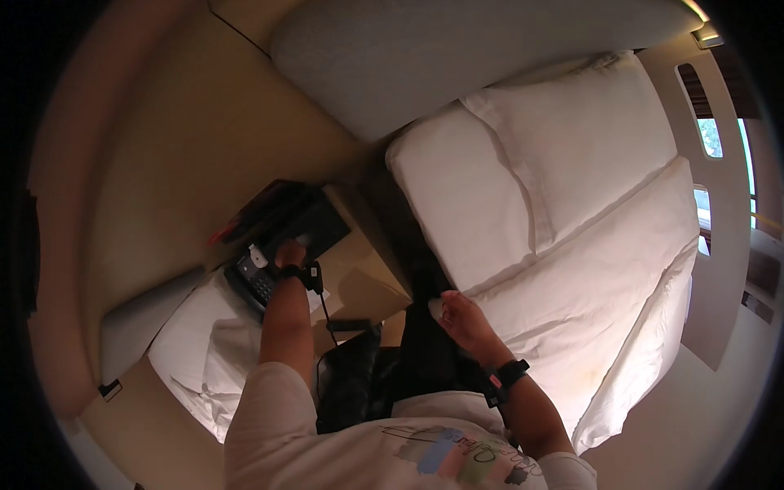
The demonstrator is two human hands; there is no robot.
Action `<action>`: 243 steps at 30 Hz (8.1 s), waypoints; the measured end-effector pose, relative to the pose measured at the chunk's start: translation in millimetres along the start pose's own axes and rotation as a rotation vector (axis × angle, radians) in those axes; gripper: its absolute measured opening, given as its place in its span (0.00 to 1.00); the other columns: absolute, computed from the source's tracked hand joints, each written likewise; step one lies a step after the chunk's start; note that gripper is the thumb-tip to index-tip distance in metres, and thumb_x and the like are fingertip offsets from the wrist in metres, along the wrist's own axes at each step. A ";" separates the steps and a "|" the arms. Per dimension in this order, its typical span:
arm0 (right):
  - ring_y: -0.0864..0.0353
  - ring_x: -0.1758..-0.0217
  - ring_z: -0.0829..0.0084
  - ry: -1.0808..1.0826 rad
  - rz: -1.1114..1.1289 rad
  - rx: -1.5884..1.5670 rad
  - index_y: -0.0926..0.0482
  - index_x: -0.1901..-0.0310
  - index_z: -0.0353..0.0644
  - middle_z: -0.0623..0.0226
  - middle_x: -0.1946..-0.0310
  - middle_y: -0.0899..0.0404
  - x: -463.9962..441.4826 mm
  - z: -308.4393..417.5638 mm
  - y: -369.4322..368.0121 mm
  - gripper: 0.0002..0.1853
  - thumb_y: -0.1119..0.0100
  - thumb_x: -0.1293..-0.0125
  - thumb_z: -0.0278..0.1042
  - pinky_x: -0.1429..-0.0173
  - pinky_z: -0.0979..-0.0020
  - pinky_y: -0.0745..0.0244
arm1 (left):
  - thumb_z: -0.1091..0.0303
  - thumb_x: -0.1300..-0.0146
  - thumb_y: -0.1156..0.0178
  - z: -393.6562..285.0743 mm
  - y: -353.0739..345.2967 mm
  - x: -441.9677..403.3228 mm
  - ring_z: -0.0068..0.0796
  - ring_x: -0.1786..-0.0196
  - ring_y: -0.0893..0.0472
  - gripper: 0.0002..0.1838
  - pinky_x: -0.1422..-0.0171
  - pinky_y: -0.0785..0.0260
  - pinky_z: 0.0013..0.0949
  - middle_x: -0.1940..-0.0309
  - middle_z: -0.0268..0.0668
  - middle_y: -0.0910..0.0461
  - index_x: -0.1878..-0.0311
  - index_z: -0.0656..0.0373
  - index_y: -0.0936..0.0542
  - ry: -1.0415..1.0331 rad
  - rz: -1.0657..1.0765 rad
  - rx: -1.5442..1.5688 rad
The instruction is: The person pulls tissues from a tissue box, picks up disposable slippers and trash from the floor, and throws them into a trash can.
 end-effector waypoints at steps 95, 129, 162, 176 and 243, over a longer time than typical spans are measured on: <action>0.27 0.56 0.82 1.643 -1.009 -0.773 0.35 0.41 0.37 0.69 0.54 0.28 660.5 -628.1 643.7 0.25 0.39 0.38 0.32 0.56 0.78 0.27 | 0.58 0.42 0.36 -7.0 -408.5 1368.3 0.17 0.83 0.30 0.21 0.78 0.39 0.24 0.88 0.30 0.28 0.84 0.62 0.25 -1.874 1.574 -0.694; 0.25 0.59 0.78 1.245 -1.195 -1.147 0.23 0.50 0.42 0.70 0.61 0.21 964.1 -985.3 1151.3 0.17 0.44 0.34 0.44 0.55 0.74 0.30 | 0.69 0.32 0.51 116.4 -793.0 1955.4 0.33 0.54 0.27 0.11 0.47 0.35 0.35 0.58 0.40 0.26 0.51 0.64 0.31 -2.290 1.638 -1.470; 0.29 0.65 0.85 1.303 -0.915 -0.150 0.25 0.59 0.36 0.74 0.67 0.25 1283.9 -790.1 1627.5 0.08 0.46 0.34 0.32 0.61 0.78 0.32 | 0.63 0.33 0.45 -203.7 -913.4 2231.1 0.16 0.56 0.28 0.13 0.51 0.35 0.24 0.60 0.27 0.24 0.50 0.59 0.27 -1.700 1.578 -0.413; 0.24 0.63 0.76 1.502 -1.174 -0.077 0.30 0.58 0.38 0.62 0.65 0.25 1306.1 -676.8 1743.2 0.06 0.50 0.36 0.25 0.58 0.75 0.31 | 0.66 0.34 0.44 -302.9 -950.2 2316.9 0.17 0.57 0.28 0.09 0.51 0.36 0.23 0.60 0.28 0.26 0.55 0.60 0.23 -1.666 1.667 -0.169; 0.33 0.59 0.52 1.178 -1.741 0.157 0.33 0.52 0.36 0.49 0.60 0.30 1423.3 -489.1 1923.2 0.15 0.53 0.37 0.34 0.53 0.57 0.37 | 0.70 0.52 0.30 -635.1 -1007.9 2537.6 0.16 0.67 0.34 0.16 0.67 0.40 0.22 0.72 0.26 0.34 0.57 0.54 0.20 -2.177 1.383 -0.656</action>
Point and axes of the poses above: each hand's wrist, its own x-axis away from the middle knuckle, its own y-axis out of the back of the hand, z = x × y, the point moved 2 cm from there along -x, towards the middle knuckle
